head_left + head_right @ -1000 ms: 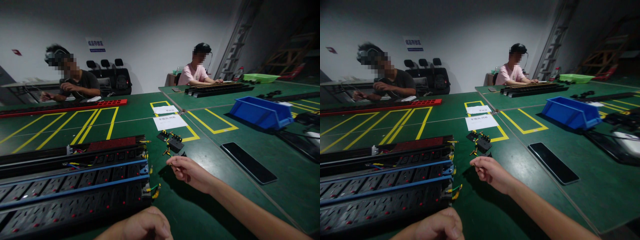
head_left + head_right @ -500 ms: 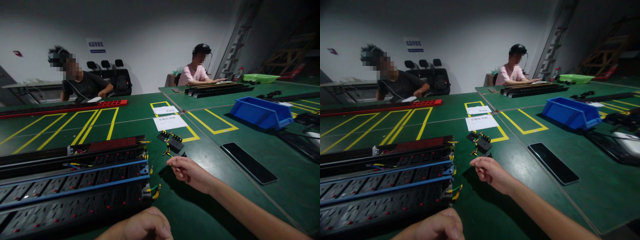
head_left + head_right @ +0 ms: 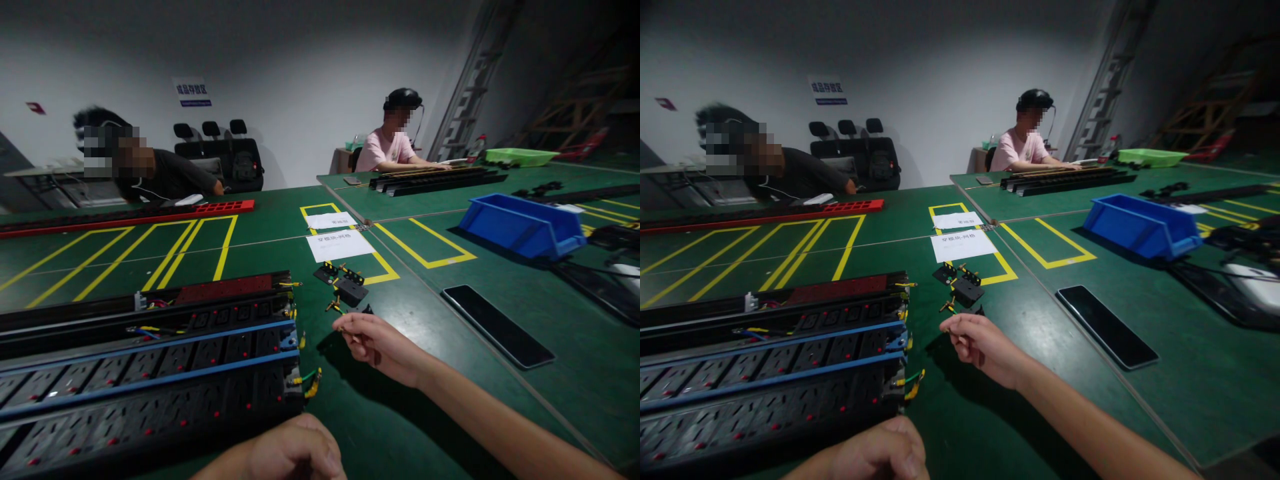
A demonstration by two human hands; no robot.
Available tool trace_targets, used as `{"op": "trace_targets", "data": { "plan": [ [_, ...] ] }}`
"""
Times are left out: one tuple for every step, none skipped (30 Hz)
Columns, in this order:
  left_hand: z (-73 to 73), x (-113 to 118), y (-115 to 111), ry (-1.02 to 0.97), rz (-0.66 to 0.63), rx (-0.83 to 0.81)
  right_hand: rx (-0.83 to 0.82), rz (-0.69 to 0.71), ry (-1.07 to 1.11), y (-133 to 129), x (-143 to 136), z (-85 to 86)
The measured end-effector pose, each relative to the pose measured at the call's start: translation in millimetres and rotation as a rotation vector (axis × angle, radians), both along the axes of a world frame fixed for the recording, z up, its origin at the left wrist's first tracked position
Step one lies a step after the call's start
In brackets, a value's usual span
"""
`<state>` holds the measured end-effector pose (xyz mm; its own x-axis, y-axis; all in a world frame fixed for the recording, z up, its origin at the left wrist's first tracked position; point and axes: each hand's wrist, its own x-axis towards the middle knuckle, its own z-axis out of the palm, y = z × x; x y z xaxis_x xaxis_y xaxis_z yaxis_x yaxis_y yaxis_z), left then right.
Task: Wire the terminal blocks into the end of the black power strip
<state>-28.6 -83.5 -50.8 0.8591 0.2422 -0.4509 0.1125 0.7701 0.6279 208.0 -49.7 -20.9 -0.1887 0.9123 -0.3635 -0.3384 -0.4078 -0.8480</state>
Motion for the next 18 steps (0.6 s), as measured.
{"op": "trace_targets", "data": {
  "plan": [
    [-0.6,-0.1,-0.2,0.004,0.01,0.004,0.002,-0.001,-0.003,0.1,-0.2,-0.2],
    [-0.9,-0.3,-0.4,0.006,0.018,0.01,0.003,-0.002,-0.006,0.1,-0.4,-0.2],
    [-1.0,-0.5,-0.6,0.005,0.022,0.014,0.003,-0.002,-0.01,0.1,-0.6,-0.1],
    [-0.8,-0.7,-0.7,0.001,0.021,0.013,0.002,-0.001,-0.012,0.1,-0.7,0.1],
    [-0.4,-0.9,-0.7,-0.005,0.013,0.008,0.002,0.001,-0.013,0.1,-0.8,0.4],
    [0.0,-1.0,-0.6,-0.008,0.006,0.002,0.003,0.003,-0.014,0.0,-0.9,0.6],
    [0.5,-1.1,-0.4,-0.012,-0.001,-0.004,0.004,0.004,-0.013,-0.1,-0.8,0.8],
    [0.9,-1.1,-0.3,-0.016,-0.007,-0.005,0.005,0.004,-0.011,-0.2,-0.7,0.9],
    [1.2,-1.1,-0.1,-0.019,-0.01,-0.004,0.006,0.004,-0.008,-0.3,-0.5,0.9],
    [1.6,-0.9,0.0,-0.023,-0.009,0.0,0.006,0.003,-0.002,-0.4,-0.2,0.8],
    [1.9,-0.7,0.0,-0.024,-0.008,0.005,0.005,0.002,0.006,-0.4,0.0,0.6],
    [2.4,-0.5,0.1,-0.023,-0.007,0.008,0.004,0.001,0.013,-0.5,0.2,0.4],
    [3.0,-0.2,0.1,-0.02,-0.008,0.009,0.004,0.001,0.02,-0.5,0.4,0.1],
    [3.8,0.2,0.2,-0.016,-0.012,0.008,0.005,0.001,0.024,-0.5,0.5,-0.2],
    [4.7,0.5,0.3,-0.014,-0.018,0.006,0.006,0.003,0.027,-0.4,0.6,-0.4],
    [5.7,0.9,0.4,-0.011,-0.022,0.004,0.007,0.004,0.027,-0.4,0.7,-0.7],
    [6.7,1.2,0.5,-0.008,-0.026,0.004,0.008,0.005,0.025,-0.3,0.7,-0.8],
    [7.6,1.5,0.6,-0.004,-0.028,0.003,0.009,0.005,0.024,-0.3,0.8,-0.9]
  ]
}}
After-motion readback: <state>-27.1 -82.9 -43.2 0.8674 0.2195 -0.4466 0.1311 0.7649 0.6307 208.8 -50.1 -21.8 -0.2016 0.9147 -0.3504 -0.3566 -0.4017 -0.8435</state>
